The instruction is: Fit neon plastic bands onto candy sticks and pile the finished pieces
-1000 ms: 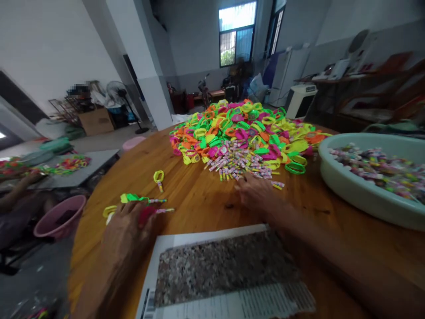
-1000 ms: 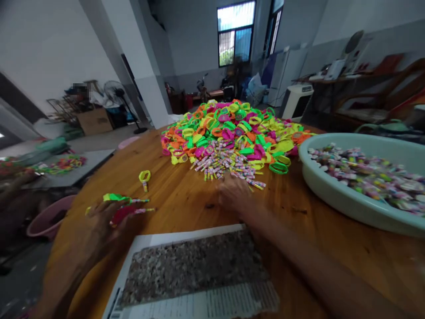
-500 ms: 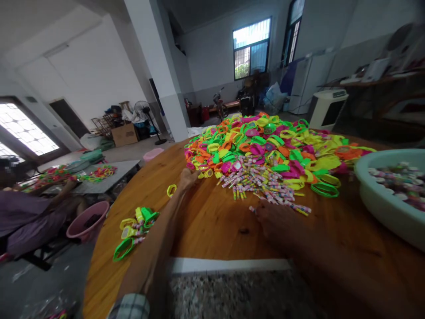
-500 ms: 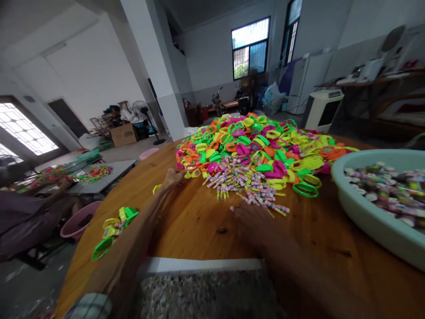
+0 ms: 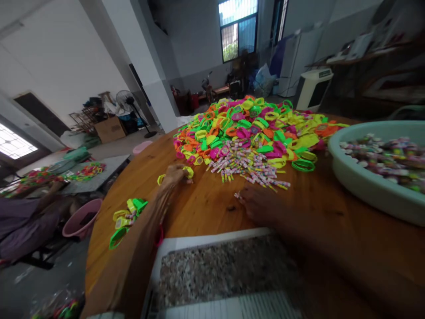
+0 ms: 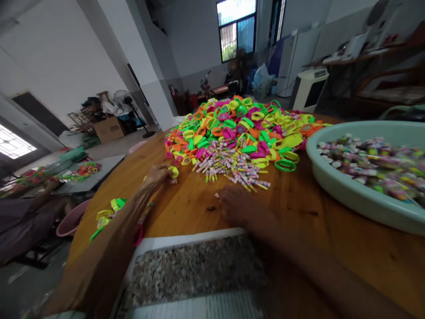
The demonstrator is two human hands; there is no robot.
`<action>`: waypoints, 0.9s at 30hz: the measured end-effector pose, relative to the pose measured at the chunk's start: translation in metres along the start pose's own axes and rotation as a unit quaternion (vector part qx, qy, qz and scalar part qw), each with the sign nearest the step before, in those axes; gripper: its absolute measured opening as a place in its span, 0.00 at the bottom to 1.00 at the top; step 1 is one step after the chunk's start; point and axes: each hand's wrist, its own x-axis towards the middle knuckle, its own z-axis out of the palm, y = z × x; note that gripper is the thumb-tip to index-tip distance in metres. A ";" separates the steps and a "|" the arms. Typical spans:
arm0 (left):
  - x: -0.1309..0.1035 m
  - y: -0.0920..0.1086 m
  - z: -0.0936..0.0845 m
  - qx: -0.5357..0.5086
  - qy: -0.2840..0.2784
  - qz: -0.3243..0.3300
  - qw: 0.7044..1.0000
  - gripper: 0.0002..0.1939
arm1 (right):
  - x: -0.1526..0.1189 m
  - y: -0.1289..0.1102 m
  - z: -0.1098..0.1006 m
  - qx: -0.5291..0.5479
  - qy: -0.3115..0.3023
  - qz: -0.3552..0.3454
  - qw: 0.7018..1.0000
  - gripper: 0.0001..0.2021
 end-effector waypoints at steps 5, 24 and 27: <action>-0.110 -0.008 0.020 -0.104 -0.110 0.022 0.988 0.18 | -0.050 -0.033 -0.024 0.118 0.035 -0.039 0.992 0.10; -0.193 -0.054 0.016 0.022 -0.143 0.091 0.985 0.18 | -0.098 -0.085 -0.011 0.068 0.056 -0.067 0.994 0.09; -0.196 -0.056 0.017 0.025 -0.141 0.108 0.984 0.18 | -0.096 -0.083 -0.007 0.114 0.086 -0.065 0.988 0.10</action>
